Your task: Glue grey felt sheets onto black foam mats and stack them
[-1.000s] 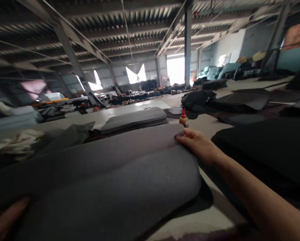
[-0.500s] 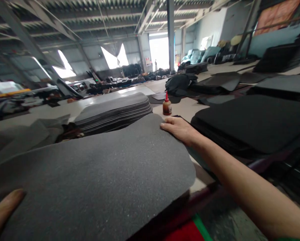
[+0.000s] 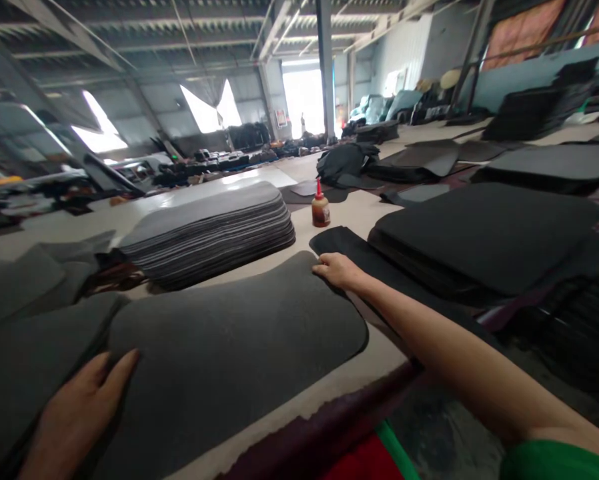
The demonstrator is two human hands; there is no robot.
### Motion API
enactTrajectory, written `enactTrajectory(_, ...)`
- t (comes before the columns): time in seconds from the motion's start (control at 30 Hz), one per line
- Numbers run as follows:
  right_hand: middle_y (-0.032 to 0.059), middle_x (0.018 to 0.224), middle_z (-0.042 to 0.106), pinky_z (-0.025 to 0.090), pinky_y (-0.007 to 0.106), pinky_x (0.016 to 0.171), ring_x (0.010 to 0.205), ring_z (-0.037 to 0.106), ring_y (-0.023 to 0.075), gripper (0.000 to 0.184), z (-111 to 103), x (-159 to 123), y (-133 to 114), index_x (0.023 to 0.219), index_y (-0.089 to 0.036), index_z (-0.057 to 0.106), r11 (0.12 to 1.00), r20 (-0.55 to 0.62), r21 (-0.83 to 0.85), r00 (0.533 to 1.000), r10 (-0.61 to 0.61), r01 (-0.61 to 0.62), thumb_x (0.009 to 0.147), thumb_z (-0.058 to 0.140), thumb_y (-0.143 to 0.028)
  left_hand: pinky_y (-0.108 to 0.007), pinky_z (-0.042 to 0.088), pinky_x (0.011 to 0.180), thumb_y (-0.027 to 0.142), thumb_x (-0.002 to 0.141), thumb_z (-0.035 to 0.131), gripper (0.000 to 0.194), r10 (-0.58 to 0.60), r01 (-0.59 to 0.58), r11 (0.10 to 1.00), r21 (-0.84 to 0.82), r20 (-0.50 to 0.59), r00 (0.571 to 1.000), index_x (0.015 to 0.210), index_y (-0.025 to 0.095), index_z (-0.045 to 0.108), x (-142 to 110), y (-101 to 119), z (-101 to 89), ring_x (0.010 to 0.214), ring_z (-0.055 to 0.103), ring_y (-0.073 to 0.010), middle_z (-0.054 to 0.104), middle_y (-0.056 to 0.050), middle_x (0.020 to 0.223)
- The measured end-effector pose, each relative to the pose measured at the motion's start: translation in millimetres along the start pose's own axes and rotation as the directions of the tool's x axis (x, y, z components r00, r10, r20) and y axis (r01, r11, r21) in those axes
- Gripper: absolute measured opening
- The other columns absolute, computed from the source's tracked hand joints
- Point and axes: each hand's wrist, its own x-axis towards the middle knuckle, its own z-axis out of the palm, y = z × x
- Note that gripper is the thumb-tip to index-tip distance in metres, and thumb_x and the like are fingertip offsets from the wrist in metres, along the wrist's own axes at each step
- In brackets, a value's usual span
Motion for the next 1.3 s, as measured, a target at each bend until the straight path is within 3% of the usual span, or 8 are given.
enactTrajectory(0.17,-0.0004,0.069,0.058,0.032,0.025,0.062,0.066,0.052,0.0138,0.023,0,0,2,0.071,-0.018,0.060,0.998,-0.013,-0.064,1.000,-0.011,0.010,0.091,0.062,-0.029,-0.032,0.047,0.089,0.054,0.091,0.042,0.046,-0.053,0.053,0.999,0.003,0.082,0.995,0.116,0.021,0.062,1,11,0.3,0.108,0.066,-0.0307,0.072,-0.008,0.116)
enactTrajectory(0.37,0.0004,0.072,0.061,0.033,0.026,0.062,0.067,0.053,0.0143,0.021,2,-2,5,0.077,-0.018,0.065,0.993,-0.023,-0.117,1.000,-0.017,0.014,0.093,0.062,-0.031,-0.031,0.047,0.079,0.057,0.091,0.040,0.045,-0.053,0.050,0.998,0.031,0.098,0.994,0.104,0.021,0.063,0,16,1.3,0.096,0.068,-0.0310,0.072,-0.009,0.096)
enactTrajectory(0.67,0.0011,0.079,0.066,0.032,0.024,0.061,0.071,0.056,0.0140,0.018,1,-3,8,0.085,-0.019,0.068,0.978,-0.022,-0.204,0.999,-0.036,0.031,0.095,0.063,-0.032,-0.030,0.046,0.073,0.065,0.088,0.029,0.051,-0.060,0.046,0.990,0.131,0.100,0.993,0.101,0.027,0.059,6,9,13.0,0.086,0.067,-0.0295,0.067,-0.005,0.085)
enactTrajectory(0.77,0.0017,0.080,0.067,0.032,0.024,0.060,0.070,0.057,0.0144,0.017,1,-5,8,0.087,-0.019,0.069,0.971,-0.016,-0.237,0.999,-0.037,0.032,0.096,0.063,-0.033,-0.030,0.046,0.072,0.066,0.087,0.032,0.048,-0.058,0.050,0.991,0.122,0.068,0.996,0.100,0.028,0.060,8,6,16.6,0.086,0.067,-0.0291,0.068,-0.004,0.086)
enactTrajectory(1.0,0.0041,0.085,0.070,0.032,0.025,0.061,0.075,0.061,0.0171,0.017,2,-7,6,0.093,-0.019,0.071,0.954,-0.013,-0.298,0.999,-0.033,0.028,0.096,0.064,-0.034,-0.027,0.042,0.064,0.058,0.081,0.047,0.028,-0.089,0.089,0.996,0.001,-0.003,0.996,0.080,0.033,0.060,10,3,18.3,0.073,0.064,-0.0248,0.063,0.006,0.065)
enactTrajectory(1.3,0.0029,0.091,0.072,0.038,0.023,0.064,0.082,0.064,0.0165,0.018,0,-3,5,0.096,-0.020,0.072,0.945,-0.009,-0.328,1.000,-0.013,0.009,0.097,0.061,-0.034,-0.028,0.045,0.071,0.059,0.080,0.047,0.029,-0.123,0.122,0.991,-0.054,-0.003,0.992,0.086,0.035,0.063,9,6,20.1,0.082,0.066,-0.0234,0.066,0.007,0.074)
